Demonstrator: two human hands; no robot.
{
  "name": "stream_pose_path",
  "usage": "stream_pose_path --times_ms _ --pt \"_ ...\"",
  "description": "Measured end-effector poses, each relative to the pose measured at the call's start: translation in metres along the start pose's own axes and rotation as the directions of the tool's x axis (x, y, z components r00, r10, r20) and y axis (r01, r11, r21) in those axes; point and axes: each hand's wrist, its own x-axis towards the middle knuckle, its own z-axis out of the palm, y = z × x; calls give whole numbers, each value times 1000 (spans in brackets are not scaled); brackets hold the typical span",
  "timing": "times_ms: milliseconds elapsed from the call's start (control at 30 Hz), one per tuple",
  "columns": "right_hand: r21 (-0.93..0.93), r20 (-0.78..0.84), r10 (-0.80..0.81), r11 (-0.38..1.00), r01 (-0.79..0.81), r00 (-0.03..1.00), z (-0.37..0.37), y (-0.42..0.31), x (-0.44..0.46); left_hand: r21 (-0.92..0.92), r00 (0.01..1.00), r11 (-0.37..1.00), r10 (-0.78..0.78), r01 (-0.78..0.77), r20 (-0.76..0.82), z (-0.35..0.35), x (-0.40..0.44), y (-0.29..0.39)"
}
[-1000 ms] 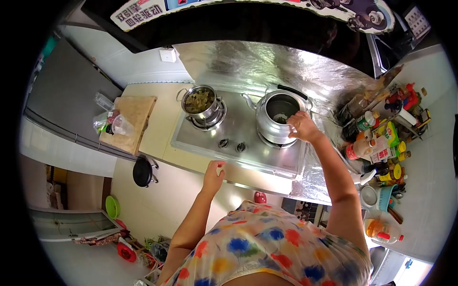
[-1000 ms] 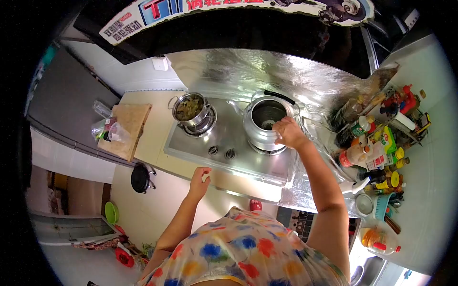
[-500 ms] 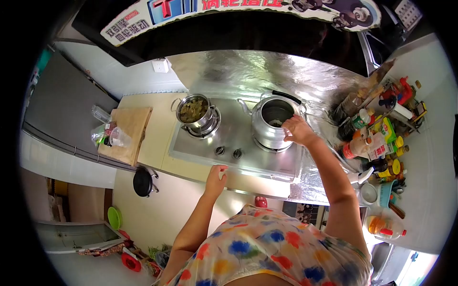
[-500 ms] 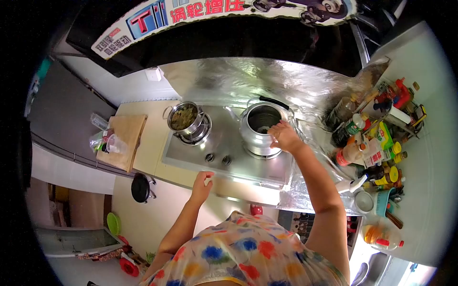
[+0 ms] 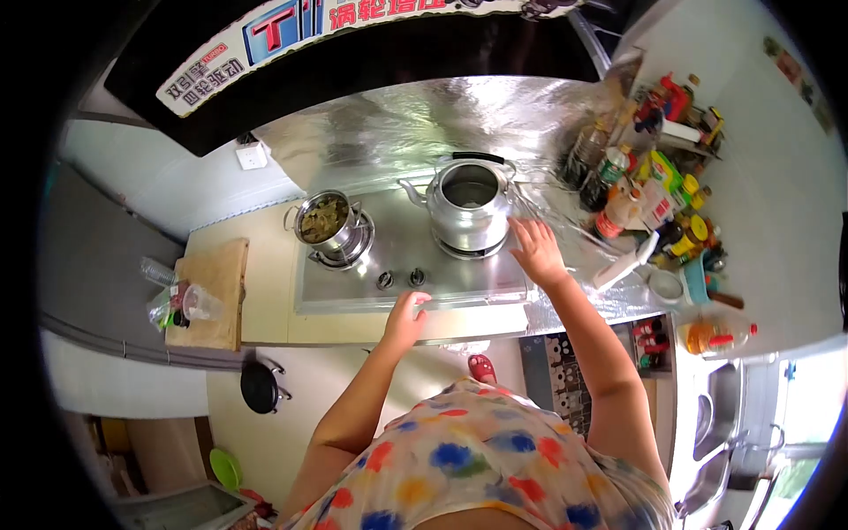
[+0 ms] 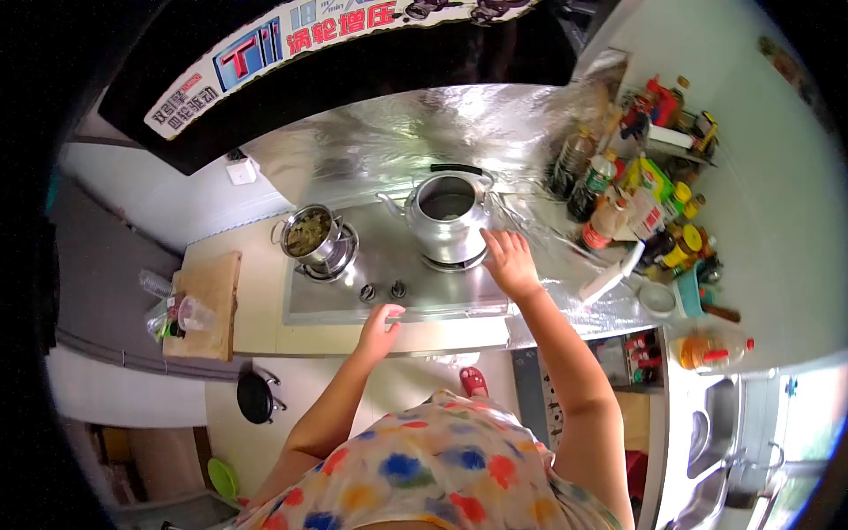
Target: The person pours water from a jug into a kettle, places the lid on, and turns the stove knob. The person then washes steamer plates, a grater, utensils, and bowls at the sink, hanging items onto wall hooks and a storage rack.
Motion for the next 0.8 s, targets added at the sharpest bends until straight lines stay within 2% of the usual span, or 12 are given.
stream_pose_path --times_ms 67,167,300,333,433,467,533,600,667,700,733,800 --pt "1 -30 65 998 -65 997 -6 -3 -41 -25 998 999 28 -27 54 2 -1 -2" --pt "-14 60 236 972 -236 970 -16 -5 -111 -52 992 997 63 -57 113 14 -8 -1" --pt "63 -32 315 948 -312 949 -39 -14 -190 -123 973 991 77 -51 218 52 -15 2" --pt "22 -77 304 953 -304 949 -45 -17 -207 -147 961 988 85 -47 262 63 -17 6" --pt "-23 -72 455 889 -457 888 -75 -19 -262 -211 919 965 217 -153 328 105 -13 38" --pt "-64 -144 538 832 -551 830 -85 -22 -277 -226 899 956 261 -189 351 119 -12 52" --pt "-31 -137 758 640 -768 637 -113 -34 -309 -265 858 939 314 -219 407 138 -13 93" --pt "51 -197 856 496 -867 478 -132 -35 -350 -382 800 912 340 -151 494 182 -13 98" --pt "63 -260 899 379 -923 352 -152 -38 -393 -361 770 919 346 -161 536 204 -25 135" --pt "22 -412 828 426 -904 380 -151 -36 -422 -348 728 905 407 -243 551 212 -32 157" --pt "64 -438 842 378 -924 314 -156 -37 -446 -335 686 885 463 -323 562 223 -41 174" --pt "119 -445 873 280 -952 201 -171 -46 -496 -341 604 860 509 -379 613 260 -62 194"
